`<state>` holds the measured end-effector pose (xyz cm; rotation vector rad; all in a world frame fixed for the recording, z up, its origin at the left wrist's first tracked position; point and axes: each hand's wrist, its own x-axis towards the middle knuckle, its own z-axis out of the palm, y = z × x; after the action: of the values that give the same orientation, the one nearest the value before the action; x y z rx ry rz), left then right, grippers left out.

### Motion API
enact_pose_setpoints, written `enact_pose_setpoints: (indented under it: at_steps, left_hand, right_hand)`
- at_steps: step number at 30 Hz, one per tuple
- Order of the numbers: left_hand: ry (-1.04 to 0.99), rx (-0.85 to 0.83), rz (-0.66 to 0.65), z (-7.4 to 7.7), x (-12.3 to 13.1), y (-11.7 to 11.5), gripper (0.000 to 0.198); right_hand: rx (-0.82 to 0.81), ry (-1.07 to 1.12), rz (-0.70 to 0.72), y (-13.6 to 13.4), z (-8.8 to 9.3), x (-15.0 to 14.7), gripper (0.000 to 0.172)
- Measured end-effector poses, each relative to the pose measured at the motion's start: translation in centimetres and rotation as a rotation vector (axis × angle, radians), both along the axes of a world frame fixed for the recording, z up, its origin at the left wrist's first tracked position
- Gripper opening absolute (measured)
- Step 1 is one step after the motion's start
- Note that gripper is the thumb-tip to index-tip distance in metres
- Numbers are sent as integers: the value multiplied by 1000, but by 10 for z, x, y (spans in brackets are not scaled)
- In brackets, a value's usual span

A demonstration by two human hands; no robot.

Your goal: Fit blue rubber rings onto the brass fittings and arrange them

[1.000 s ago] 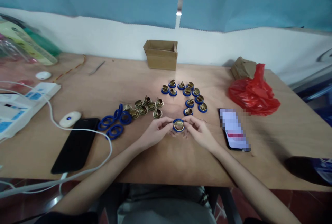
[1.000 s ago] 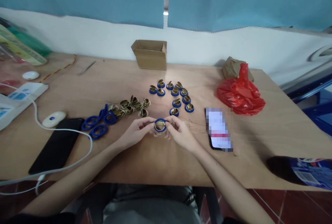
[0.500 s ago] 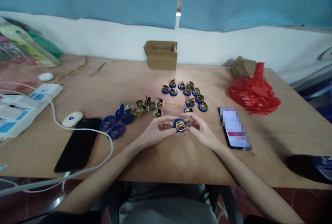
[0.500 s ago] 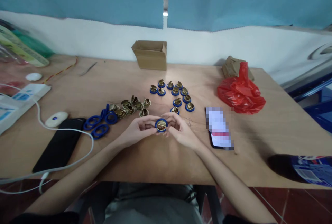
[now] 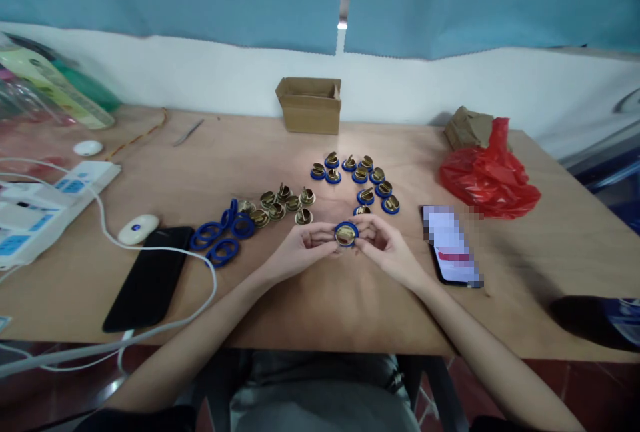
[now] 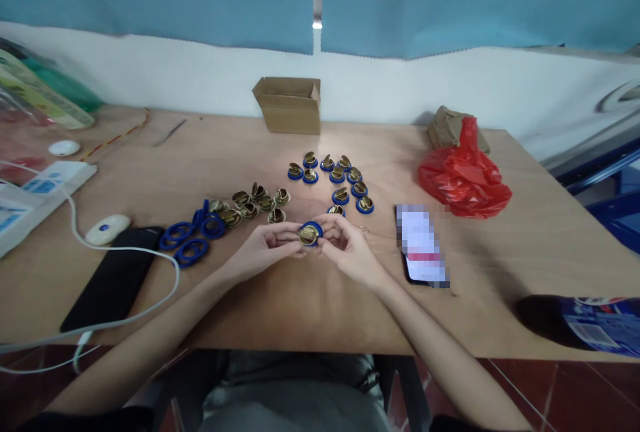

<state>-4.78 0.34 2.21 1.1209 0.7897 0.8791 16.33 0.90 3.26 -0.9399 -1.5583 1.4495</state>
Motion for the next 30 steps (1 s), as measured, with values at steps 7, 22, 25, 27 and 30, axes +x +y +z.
enact_pose_setpoints:
  at_steps: [7,22,25,27,30]
  left_hand:
    - [-3,42,18,-4,2,-1,33]
    - [152,254,97,-5,7,-4,21]
    - [124,243,94,-7,9,-6,23]
    - [91,227,90,-9,12,-7,24]
    - [64,225,110,-12,14,-8,23]
  right_hand:
    - [31,0,-23,1,6,0,21]
    - [279,-258,-100,-3,8,3,20]
    - [406,-337,-121,-3,8,5,23]
    - [451,-349,-107,-4,9,5,23]
    - [453,-316,-78,-5,9,3,19]
